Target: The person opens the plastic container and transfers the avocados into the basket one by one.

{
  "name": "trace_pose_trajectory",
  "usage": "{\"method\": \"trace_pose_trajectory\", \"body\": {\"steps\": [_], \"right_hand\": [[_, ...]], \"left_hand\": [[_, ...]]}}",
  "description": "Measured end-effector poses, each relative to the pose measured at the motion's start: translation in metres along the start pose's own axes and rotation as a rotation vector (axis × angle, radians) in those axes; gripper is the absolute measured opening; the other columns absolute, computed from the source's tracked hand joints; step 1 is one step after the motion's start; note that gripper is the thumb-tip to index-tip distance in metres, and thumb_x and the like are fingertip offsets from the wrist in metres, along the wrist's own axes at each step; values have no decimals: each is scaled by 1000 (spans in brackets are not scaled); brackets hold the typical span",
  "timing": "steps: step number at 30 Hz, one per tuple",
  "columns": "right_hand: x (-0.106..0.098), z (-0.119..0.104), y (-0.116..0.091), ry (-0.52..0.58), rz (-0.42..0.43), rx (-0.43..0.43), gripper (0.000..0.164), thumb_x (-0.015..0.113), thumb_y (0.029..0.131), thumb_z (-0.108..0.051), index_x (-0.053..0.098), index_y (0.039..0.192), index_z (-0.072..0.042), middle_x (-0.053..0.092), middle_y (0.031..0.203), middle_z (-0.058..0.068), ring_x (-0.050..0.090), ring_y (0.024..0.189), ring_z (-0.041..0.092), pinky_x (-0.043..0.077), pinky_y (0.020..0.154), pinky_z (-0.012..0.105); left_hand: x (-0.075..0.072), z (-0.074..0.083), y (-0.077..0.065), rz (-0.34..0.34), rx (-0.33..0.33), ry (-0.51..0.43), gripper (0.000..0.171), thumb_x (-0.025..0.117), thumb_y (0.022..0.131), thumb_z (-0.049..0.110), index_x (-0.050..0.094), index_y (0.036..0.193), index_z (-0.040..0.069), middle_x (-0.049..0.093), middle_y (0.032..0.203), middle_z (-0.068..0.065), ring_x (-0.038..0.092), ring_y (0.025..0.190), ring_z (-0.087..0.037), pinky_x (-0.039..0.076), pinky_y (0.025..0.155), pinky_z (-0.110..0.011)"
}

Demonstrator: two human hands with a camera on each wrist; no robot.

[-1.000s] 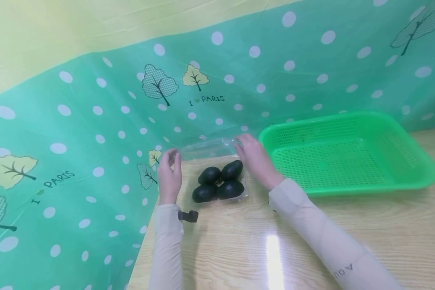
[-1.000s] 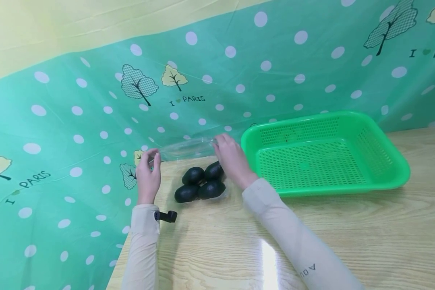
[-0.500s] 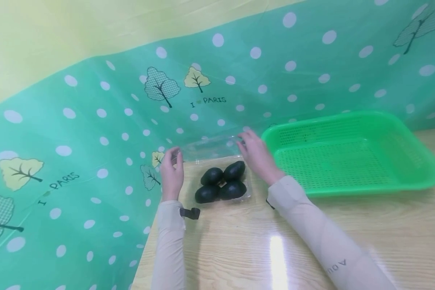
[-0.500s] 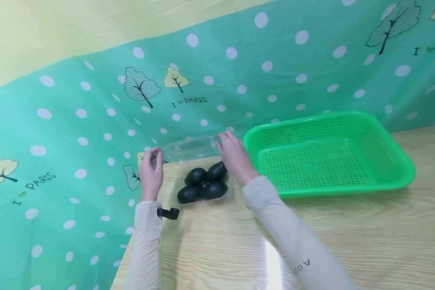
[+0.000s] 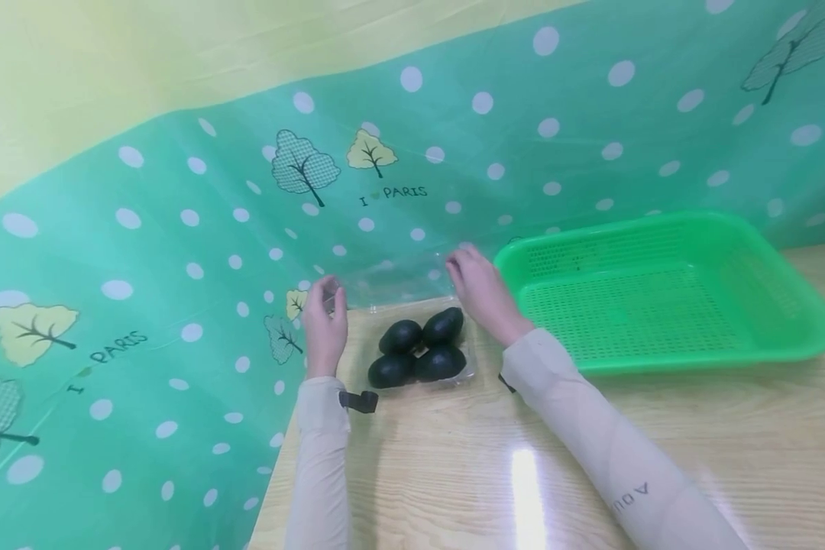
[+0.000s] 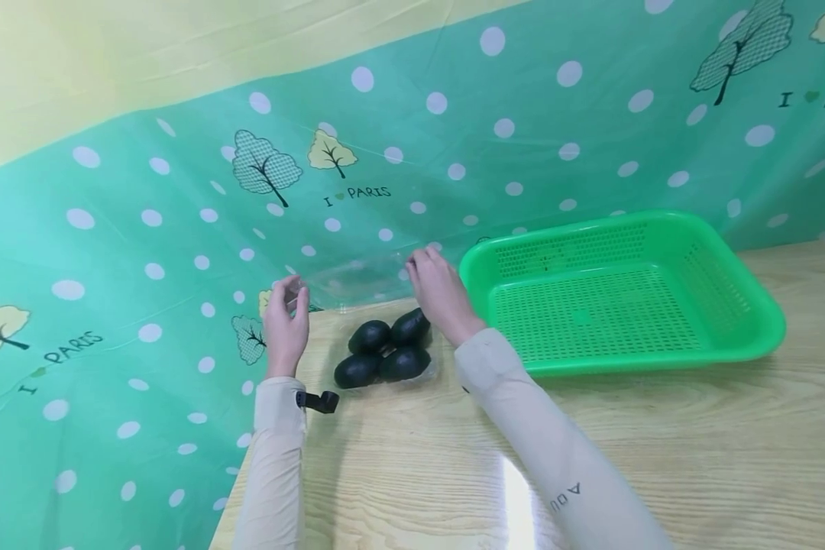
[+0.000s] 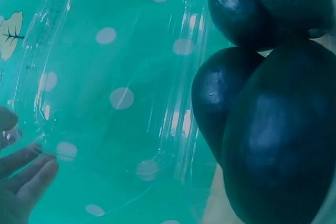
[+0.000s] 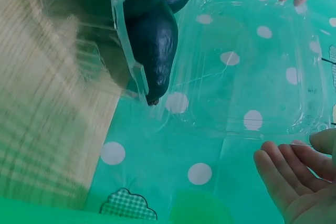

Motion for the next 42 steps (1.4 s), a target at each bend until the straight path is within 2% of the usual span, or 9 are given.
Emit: {"method": "trace_pose_trajectory", "body": {"steps": [7, 14, 23, 31, 36, 42], "right_hand": [[0, 1, 2, -2, -19, 14, 28, 50, 104, -17, 57, 122, 3, 59, 119, 15, 61, 107, 29, 54, 94, 39], [-5, 2, 1, -54, -37, 34, 32, 48, 105, -20, 55, 125, 4, 59, 124, 18, 60, 112, 33, 52, 96, 43], [-10, -6, -3, -72, -85, 19, 35, 52, 103, -23, 54, 127, 2, 59, 125, 18, 57, 117, 32, 50, 100, 44], [-10, -9, -7, -98, -103, -21, 34, 55, 101, -22, 55, 124, 3, 57, 122, 18, 58, 112, 32, 52, 96, 43], [-2, -11, -12, -136, -163, -41, 37, 55, 101, -25, 56, 126, 3, 59, 126, 19, 58, 115, 33, 52, 98, 44], [7, -12, -17, -122, -244, -26, 45, 58, 100, -28, 52, 132, 2, 56, 131, 18, 55, 121, 32, 48, 104, 44]], "left_hand": [[-4, -2, 2, 13, -40, -57, 45, 54, 102, 19, 44, 143, 7, 57, 132, -20, 57, 122, -29, 47, 105, -42], [-5, -5, 4, 7, -67, -47, 48, 52, 102, 14, 40, 147, 3, 54, 137, -21, 57, 124, -32, 48, 105, -43], [-6, -13, -2, -23, -122, -25, 48, 52, 101, 14, 42, 147, 6, 54, 139, -18, 56, 125, -31, 48, 105, -42], [-6, -17, -12, -38, -137, 34, 41, 54, 100, 18, 50, 140, 5, 58, 134, -15, 58, 121, -31, 50, 102, -45], [-3, -24, -22, -75, -213, 71, 40, 55, 100, 21, 53, 137, 7, 57, 135, -13, 58, 119, -30, 51, 99, -45], [1, -34, -32, -123, -299, 81, 41, 54, 98, 19, 53, 137, 6, 56, 136, -15, 58, 119, -32, 52, 96, -47]]}}
Point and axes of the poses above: each hand's wrist, its own y-axis towards the middle knuckle, its own x-axis out of the palm, z = x × y, the point moved 9 cm from there along y, towards the middle knuckle
